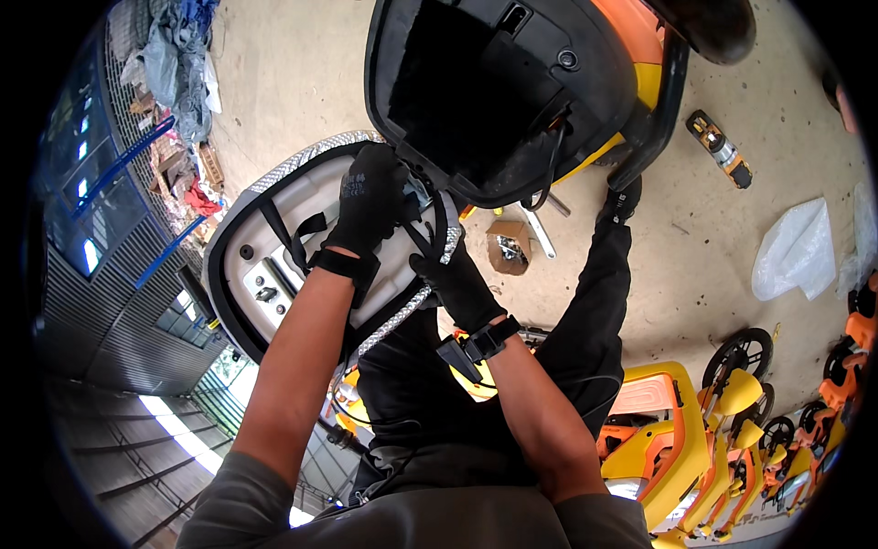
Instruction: The person uses a power drill to remove fasteners from a scooter frame, picks up a seat assembly, and installs it onto the scooter by securing the hinge with the power drill.
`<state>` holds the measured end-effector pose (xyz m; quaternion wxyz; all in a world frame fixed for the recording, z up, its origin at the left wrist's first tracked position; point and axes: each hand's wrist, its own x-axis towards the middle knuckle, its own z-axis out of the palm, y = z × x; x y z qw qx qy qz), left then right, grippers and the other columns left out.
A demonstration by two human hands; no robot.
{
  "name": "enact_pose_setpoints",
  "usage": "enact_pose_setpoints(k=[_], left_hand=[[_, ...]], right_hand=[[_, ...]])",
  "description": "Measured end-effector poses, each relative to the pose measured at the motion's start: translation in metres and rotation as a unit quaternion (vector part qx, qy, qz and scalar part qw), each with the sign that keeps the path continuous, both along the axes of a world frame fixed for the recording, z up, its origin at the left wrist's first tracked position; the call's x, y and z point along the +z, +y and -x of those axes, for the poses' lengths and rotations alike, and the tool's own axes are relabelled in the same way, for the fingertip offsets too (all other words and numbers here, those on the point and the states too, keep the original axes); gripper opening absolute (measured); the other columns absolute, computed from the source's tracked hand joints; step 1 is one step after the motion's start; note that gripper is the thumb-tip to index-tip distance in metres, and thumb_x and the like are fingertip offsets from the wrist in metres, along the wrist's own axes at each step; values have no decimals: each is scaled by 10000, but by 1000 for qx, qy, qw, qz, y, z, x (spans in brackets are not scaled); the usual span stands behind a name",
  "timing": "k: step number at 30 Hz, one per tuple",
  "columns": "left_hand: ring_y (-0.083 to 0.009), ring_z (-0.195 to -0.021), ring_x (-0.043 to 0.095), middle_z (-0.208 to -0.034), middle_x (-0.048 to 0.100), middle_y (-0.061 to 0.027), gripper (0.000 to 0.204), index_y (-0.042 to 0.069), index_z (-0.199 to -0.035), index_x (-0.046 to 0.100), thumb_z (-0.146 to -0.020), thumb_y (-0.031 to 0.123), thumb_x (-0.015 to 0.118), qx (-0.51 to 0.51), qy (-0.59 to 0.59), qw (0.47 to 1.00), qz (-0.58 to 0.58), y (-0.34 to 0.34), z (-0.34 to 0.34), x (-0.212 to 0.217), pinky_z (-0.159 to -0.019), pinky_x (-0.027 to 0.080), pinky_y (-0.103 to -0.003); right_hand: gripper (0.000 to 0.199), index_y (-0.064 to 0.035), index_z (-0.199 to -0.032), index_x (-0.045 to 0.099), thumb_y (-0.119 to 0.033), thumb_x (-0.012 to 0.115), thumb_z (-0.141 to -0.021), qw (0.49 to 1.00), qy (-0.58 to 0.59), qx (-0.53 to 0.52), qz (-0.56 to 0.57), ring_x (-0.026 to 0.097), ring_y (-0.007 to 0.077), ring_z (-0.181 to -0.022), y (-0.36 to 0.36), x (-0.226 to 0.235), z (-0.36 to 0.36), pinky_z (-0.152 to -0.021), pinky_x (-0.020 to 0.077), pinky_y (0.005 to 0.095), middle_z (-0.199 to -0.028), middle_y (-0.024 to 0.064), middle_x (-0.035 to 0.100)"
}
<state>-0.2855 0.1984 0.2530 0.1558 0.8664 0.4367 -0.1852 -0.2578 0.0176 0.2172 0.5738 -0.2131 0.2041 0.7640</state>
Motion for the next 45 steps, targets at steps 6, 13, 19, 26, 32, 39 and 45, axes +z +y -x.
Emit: enact_pose_setpoints(k=[6,13,19,26,32,39,45], left_hand=[[-375,-871,591,-897,584,-169,164,14,-934,573,-827,136,595,-76,100,992,14,-1,-1,7,-725,505,-460],[-385,-836,584,-864,590,-178,147,25,-859,580,-870,171,585,-7,-52,998,-22,-1,0,1,-685,478,-483],[-396,-848,598,-902,594,-204,177,6,-940,558,-823,129,608,6,85,994,65,5,-1,5,-692,500,-489],[-383,-818,611,-824,590,-193,157,8,-881,575,-838,157,595,-13,-29,998,-52,-3,10,-5,-693,509,-480],[-387,-840,607,-888,583,-202,186,22,-936,564,-821,158,615,-6,43,999,17,2,3,1,-691,508,-478],[-386,-844,586,-846,590,-184,167,31,-881,564,-844,183,625,35,11,999,-37,-5,3,0,-714,483,-473],[-390,-809,603,-854,588,-188,199,24,-910,554,-845,203,613,6,-21,999,-34,-1,9,-7,-682,500,-482]], right_hand=[[929,-166,-1572,48,34,604,-855,1000,5,-19,3,475,74,-1179,2,3,-5,-830,452,204,-1467,49,409],[592,-54,-1406,443,-57,681,-864,999,-16,-25,26,556,57,-980,0,2,1,-849,470,230,-1219,-16,585],[562,-53,-1378,469,-58,686,-860,999,-32,-24,25,546,46,-961,0,1,2,-832,462,223,-1204,-18,587],[578,-58,-1397,447,-39,673,-867,998,-21,-53,16,541,43,-955,1,0,4,-824,458,214,-1273,-19,572],[610,-69,-1418,419,-31,673,-865,998,-10,-53,21,539,34,-951,1,0,5,-800,463,205,-1295,-22,568],[863,-125,-1562,107,24,610,-876,1000,4,14,11,471,100,-1221,-1,-3,-3,-938,432,231,-1466,57,413],[726,-72,-1504,274,-21,637,-877,1000,-12,12,7,513,85,-1105,-2,-8,3,-903,455,235,-1353,33,509]])
